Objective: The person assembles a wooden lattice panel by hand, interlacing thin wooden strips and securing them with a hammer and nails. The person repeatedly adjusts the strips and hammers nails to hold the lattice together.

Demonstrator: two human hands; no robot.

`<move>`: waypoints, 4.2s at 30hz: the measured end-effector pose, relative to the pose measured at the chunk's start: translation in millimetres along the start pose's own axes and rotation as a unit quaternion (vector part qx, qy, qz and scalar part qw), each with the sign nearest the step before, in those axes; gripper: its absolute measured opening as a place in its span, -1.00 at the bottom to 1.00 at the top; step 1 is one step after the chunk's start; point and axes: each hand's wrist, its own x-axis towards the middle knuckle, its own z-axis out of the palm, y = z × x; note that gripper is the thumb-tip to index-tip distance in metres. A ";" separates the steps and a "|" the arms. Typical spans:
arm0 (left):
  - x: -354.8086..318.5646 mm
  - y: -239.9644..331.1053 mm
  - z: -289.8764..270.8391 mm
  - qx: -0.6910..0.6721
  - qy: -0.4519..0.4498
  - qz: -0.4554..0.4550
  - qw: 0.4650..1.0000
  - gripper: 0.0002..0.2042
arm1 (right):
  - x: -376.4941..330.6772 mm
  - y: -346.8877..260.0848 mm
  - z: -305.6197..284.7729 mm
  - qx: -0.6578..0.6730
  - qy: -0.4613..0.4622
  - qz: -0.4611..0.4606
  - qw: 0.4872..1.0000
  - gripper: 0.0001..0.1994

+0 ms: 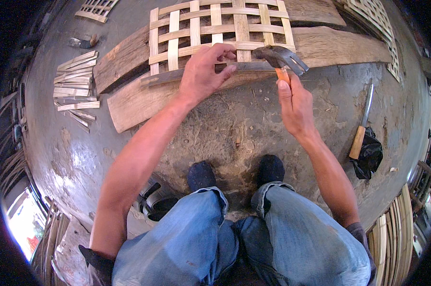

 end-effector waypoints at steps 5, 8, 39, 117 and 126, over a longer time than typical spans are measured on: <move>-1.1 -14.4 -6.5 0.058 -0.038 0.040 0.997 -0.82 | 0.1 -6.6 -1.9 -0.011 -0.016 0.002 1.000 -0.63; 0.5 -16.2 -3.5 0.044 -0.028 0.038 0.998 -0.83 | 1.3 -7.7 -3.8 -0.028 -0.035 0.007 0.999 -0.67; 2.1 -14.2 -7.5 0.054 -0.044 0.040 0.997 -0.84 | 3.1 -33.0 -13.1 -0.021 -0.052 0.053 0.997 -0.60; -0.4 -20.5 -8.5 0.078 -0.054 0.046 0.994 -0.84 | 19.9 -30.8 -11.3 -0.177 -0.095 0.004 0.980 -0.73; 0.7 -25.7 -7.8 0.091 -0.033 0.084 0.992 -0.84 | 8.9 -22.3 -3.7 -0.174 -0.116 0.009 0.978 -0.75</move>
